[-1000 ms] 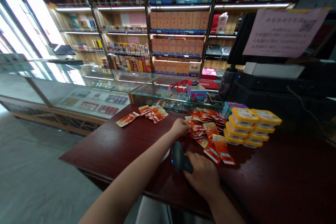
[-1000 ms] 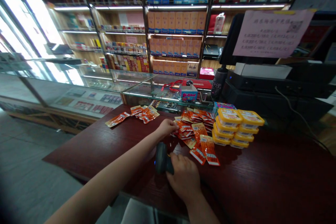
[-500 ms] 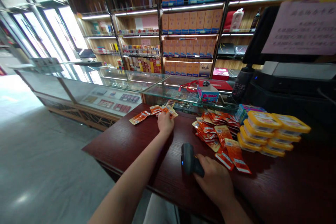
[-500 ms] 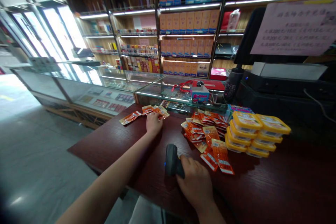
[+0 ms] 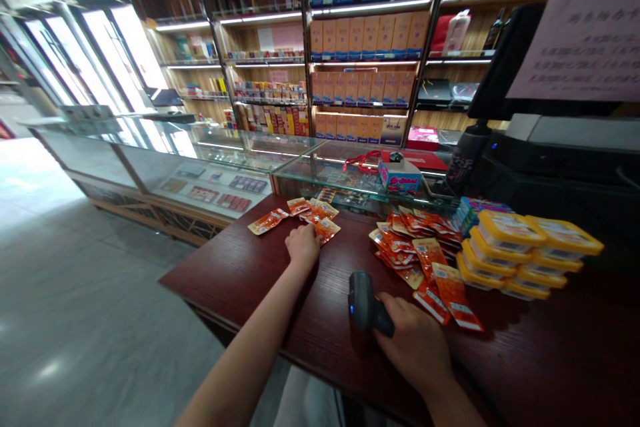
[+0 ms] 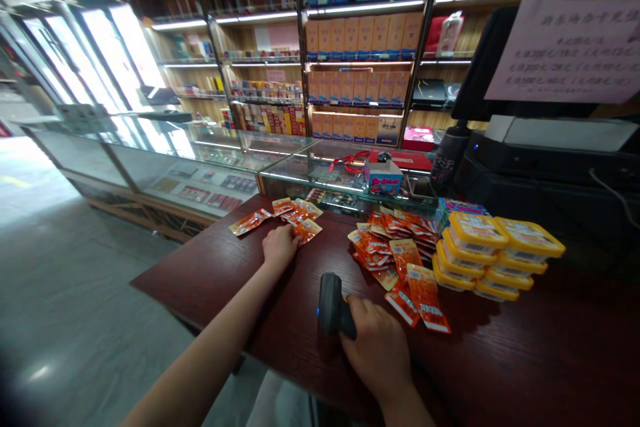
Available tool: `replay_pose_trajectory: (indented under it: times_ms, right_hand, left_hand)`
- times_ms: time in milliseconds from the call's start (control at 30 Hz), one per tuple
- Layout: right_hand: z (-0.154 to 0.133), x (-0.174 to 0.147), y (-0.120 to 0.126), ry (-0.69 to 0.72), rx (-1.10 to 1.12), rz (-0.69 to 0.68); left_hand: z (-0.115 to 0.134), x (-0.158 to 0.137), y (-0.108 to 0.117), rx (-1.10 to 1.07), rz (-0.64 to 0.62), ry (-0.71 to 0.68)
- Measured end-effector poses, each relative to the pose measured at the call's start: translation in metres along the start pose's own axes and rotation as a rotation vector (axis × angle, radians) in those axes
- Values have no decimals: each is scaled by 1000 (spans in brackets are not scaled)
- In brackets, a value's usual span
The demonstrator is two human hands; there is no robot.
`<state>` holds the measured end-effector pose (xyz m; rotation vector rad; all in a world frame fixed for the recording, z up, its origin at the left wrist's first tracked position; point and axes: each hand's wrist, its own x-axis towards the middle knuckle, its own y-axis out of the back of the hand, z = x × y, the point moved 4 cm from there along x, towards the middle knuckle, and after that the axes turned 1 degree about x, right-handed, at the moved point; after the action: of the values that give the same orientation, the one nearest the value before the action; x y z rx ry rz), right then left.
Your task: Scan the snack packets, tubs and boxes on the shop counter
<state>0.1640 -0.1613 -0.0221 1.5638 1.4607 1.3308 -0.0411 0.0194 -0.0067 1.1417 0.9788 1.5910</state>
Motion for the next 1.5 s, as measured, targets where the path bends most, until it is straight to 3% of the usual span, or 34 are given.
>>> replay_pose_trajectory:
  times_ms: [167, 367, 500, 600, 667, 800, 900, 1500]
  right_hand:
    - [2, -1, -2, -5, -7, 1]
    - [1, -2, -3, -13, -15, 12]
    - [1, 3, 0, -58, 42, -3]
    - [1, 10, 6, -118, 185, -40]
    - [-2, 16, 11, -129, 341, -38]
    - [-17, 27, 22, -67, 681, 41]
    - [-26, 34, 25, -63, 792, 76]
    - [-27, 41, 18, -49, 817, 99]
  left_hand:
    - [-2, -8, -1, -178, 86, 4]
    - [-11, -6, -13, -442, 68, 27]
    - [-15, -3, -24, -925, 87, -26]
    - [-8, -4, -33, -1300, 10, -123]
    - [-1, -7, -36, -1400, -45, -172]
    - [5, -12, -33, -1319, -45, -221]
    - [4, -13, -30, -1245, -9, -238]
    - [5, -13, -29, -1189, -2, -259]
